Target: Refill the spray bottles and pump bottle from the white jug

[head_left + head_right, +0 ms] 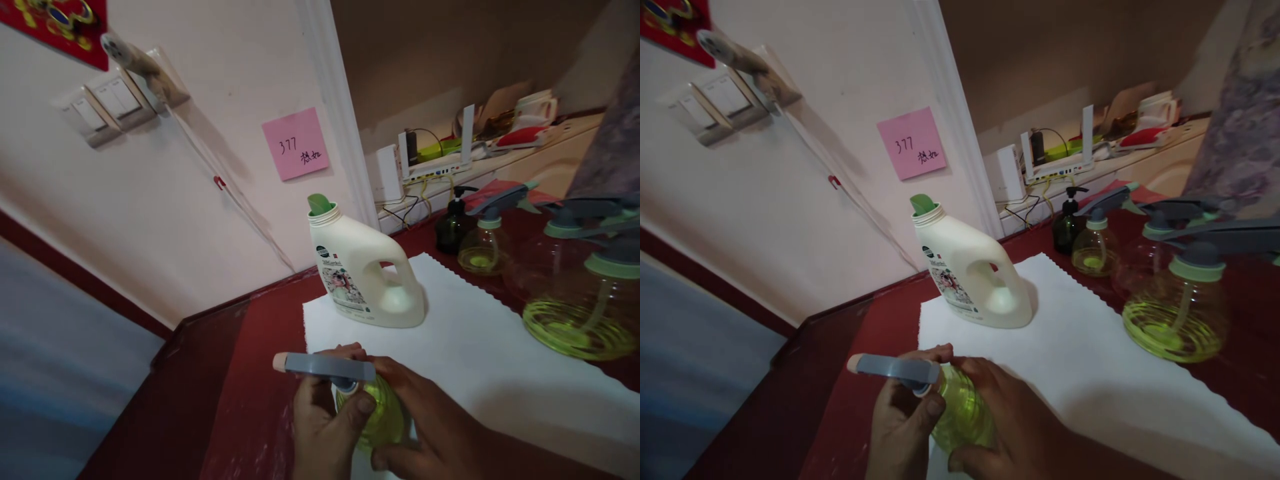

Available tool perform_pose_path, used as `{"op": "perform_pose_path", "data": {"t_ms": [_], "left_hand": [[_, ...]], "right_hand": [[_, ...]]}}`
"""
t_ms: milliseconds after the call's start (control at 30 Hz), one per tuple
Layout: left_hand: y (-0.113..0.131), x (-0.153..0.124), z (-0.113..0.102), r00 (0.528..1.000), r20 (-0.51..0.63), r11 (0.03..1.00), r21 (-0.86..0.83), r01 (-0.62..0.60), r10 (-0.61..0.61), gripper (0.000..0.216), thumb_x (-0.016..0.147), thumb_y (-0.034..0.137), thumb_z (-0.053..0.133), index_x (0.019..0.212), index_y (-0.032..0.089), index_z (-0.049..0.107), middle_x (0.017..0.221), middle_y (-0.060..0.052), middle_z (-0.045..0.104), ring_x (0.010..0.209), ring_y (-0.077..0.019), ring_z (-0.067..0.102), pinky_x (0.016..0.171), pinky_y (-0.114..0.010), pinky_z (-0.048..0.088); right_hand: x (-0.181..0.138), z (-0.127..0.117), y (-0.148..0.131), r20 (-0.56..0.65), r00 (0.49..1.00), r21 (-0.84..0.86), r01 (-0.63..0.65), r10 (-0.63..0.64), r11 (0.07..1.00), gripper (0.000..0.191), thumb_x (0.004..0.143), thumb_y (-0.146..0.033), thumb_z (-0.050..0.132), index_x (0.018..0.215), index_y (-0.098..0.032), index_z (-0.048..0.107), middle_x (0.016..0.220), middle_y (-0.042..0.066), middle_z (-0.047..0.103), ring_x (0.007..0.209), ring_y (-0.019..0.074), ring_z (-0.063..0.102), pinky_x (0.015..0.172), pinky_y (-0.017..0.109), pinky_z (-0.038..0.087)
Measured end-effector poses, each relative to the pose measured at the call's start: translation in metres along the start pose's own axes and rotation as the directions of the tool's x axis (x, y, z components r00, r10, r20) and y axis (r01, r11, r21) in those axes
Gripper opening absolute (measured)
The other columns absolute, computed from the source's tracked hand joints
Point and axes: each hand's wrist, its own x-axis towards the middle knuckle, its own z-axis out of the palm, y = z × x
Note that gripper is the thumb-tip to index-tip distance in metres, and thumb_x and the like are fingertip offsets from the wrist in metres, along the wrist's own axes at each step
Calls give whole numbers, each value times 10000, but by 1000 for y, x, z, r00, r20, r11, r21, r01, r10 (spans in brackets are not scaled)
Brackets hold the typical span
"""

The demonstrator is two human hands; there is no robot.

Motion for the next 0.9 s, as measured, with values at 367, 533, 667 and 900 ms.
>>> {"op": "perform_pose_path", "data": {"t_ms": [367,533,667,900], "left_hand": [[4,-6,1,999,-30,999,30,21,-20,484,584,470,955,938,192,776,1011,-111,786,989,-309,729,877,-383,576],[4,-8,2,998,-16,999,6,53,-53,507,614,483,936,991,186,771,1035,-128,785,994,-315,731,893,-404,573],[4,-9,4,999,-7,999,0,50,-50,458,638,470,918,961,188,758,1000,-112,785,936,-286,730,833,-366,573],[6,-8,5,989,150,997,-80,22,-10,390,747,372,862,1065,195,721,1078,-107,771,1003,-281,716,865,-374,556]], "right_hand": [[1,0,-3,22,1000,34,-1,0,999,786,734,-228,790,1456,-264,481,1414,102,589,1293,278,570,1088,448,483],[-6,5,8,17,999,-58,46,-45,997,903,714,-209,804,1511,-292,388,1480,101,539,1343,283,540,1114,457,473],[-13,-2,13,-101,975,-301,160,-199,940,1055,802,-404,797,1613,-326,128,1627,134,330,1472,356,377,1154,554,419],[16,-42,-43,-53,877,-368,427,-477,826,646,1014,-632,450,1559,-302,342,1664,79,257,1530,316,269,1232,475,320]]}}
